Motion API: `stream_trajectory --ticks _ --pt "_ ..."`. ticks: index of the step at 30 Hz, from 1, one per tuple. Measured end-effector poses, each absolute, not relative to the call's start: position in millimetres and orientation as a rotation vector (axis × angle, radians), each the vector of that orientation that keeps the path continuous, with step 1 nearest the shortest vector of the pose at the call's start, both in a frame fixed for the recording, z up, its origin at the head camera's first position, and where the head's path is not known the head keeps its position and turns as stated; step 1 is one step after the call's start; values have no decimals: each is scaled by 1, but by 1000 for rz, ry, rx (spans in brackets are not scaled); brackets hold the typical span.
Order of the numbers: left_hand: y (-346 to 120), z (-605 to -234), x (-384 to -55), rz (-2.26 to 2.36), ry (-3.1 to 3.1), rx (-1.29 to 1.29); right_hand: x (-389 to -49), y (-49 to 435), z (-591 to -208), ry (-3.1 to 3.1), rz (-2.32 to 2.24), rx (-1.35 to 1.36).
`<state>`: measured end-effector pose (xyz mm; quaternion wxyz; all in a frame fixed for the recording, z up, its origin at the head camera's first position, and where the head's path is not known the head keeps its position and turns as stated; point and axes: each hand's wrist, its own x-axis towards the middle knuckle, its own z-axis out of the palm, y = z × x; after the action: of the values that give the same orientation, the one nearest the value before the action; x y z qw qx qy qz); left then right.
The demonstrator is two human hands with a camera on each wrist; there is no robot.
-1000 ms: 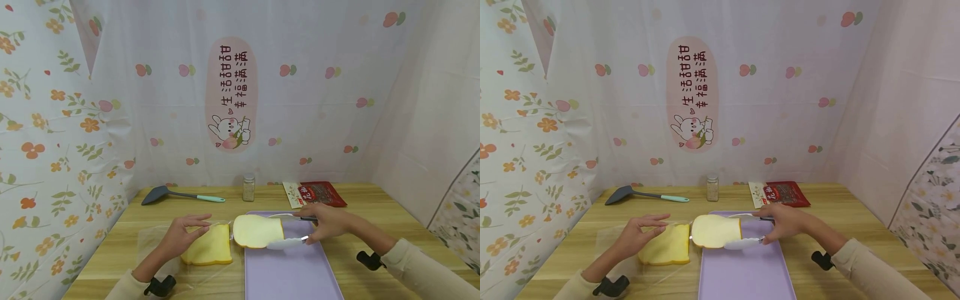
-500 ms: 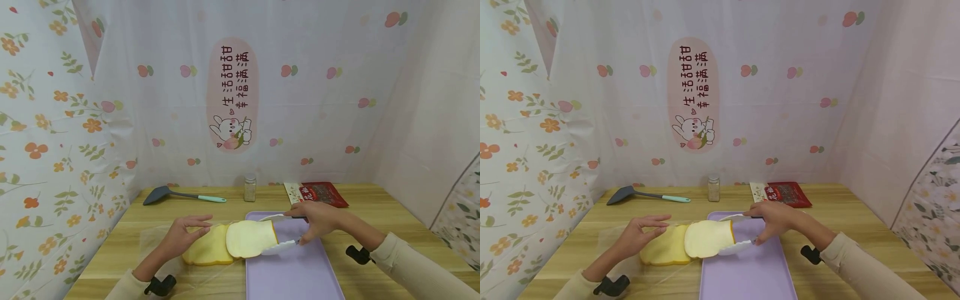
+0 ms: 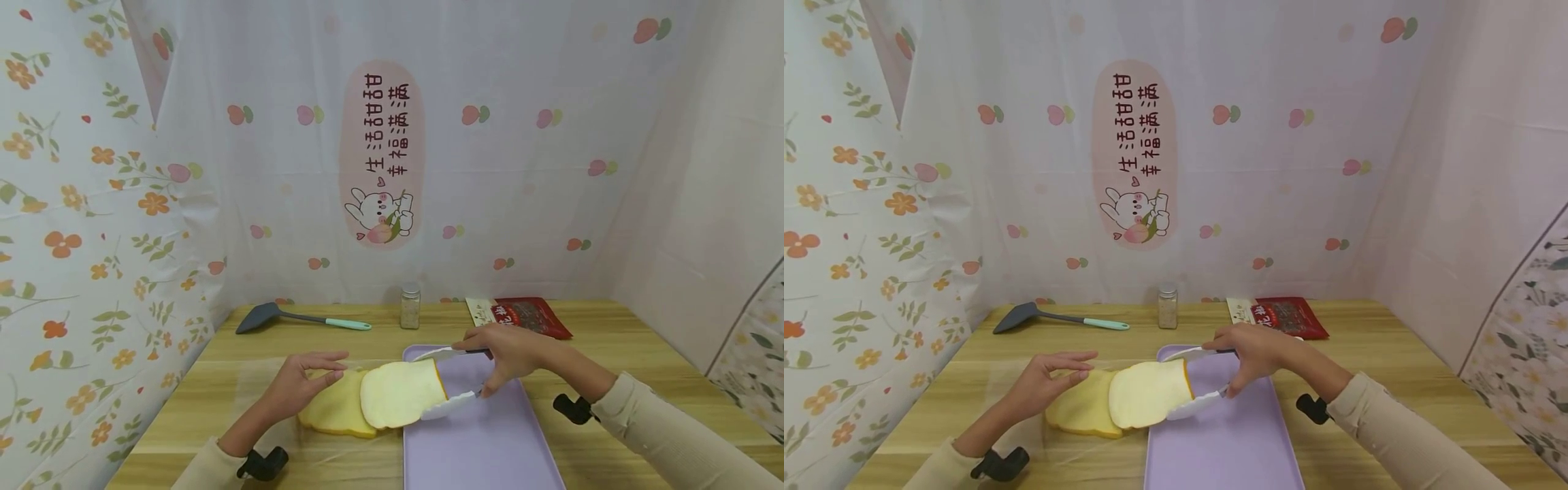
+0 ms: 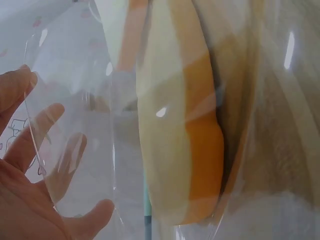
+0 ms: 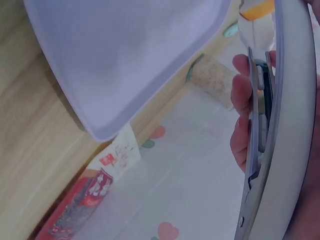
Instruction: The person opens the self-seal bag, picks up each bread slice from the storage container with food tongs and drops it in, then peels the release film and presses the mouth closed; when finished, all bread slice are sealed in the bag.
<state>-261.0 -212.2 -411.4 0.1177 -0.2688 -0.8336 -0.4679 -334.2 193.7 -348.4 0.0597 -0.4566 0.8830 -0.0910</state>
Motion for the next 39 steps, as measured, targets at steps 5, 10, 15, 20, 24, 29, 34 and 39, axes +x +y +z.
stream_trajectory --ticks 5,10,15,20,24,29,34,39 --pt "-212 -412 -261 -1373 -2443 -812 -337 190 -356 2646 -349 -1378" --pt "-212 -413 -260 -1363 -2438 -803 -333 185 -362 2668 -399 -1339" --pt "-211 -413 -259 -1365 -2442 -772 -326 181 -364 2692 -416 -1294" --pt "-211 -414 -260 -1358 -2442 -771 -320 177 -366 2693 -400 -1298" --pt "-211 -415 -260 -1339 -2445 -786 -318 174 -368 2665 -431 -1308" --pt "-213 -415 -260 -1341 -2444 -794 -320 170 -369 2675 -483 -1280" --pt "-213 -414 -260 -1327 -2441 -812 -318 167 -370 2715 -494 -1205" --pt "-211 -415 -260 -1335 -2435 -794 -317 162 -371 2683 -525 -1222"
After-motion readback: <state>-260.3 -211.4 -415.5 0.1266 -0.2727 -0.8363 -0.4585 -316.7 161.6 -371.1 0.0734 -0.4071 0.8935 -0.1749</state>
